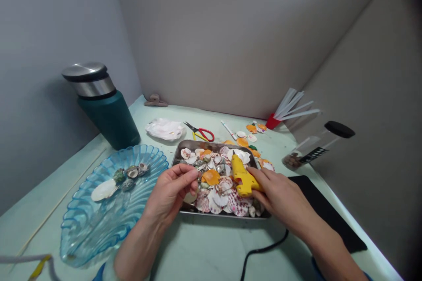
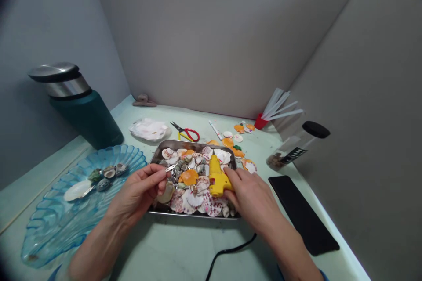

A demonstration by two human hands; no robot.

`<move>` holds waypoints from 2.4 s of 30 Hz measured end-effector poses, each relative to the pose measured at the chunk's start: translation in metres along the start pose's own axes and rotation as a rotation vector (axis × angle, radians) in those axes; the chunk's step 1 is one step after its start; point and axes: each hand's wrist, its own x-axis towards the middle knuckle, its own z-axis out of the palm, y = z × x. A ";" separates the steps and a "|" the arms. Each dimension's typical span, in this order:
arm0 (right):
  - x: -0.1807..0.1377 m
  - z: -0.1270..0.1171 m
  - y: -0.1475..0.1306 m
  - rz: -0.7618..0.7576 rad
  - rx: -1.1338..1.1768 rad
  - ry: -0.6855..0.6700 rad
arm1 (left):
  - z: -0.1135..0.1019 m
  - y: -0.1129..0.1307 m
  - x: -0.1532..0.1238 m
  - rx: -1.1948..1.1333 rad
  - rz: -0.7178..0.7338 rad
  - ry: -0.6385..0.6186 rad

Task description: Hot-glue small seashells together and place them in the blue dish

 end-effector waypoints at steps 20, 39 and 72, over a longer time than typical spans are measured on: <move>0.047 -0.014 -0.071 -0.128 0.213 -0.124 | -0.002 -0.002 -0.001 -0.006 -0.008 -0.031; 0.045 -0.034 -0.060 0.006 1.093 0.113 | 0.002 -0.005 -0.003 0.156 0.012 -0.024; 0.046 -0.025 -0.074 0.202 1.076 0.135 | 0.007 -0.007 -0.005 0.273 -0.066 -0.093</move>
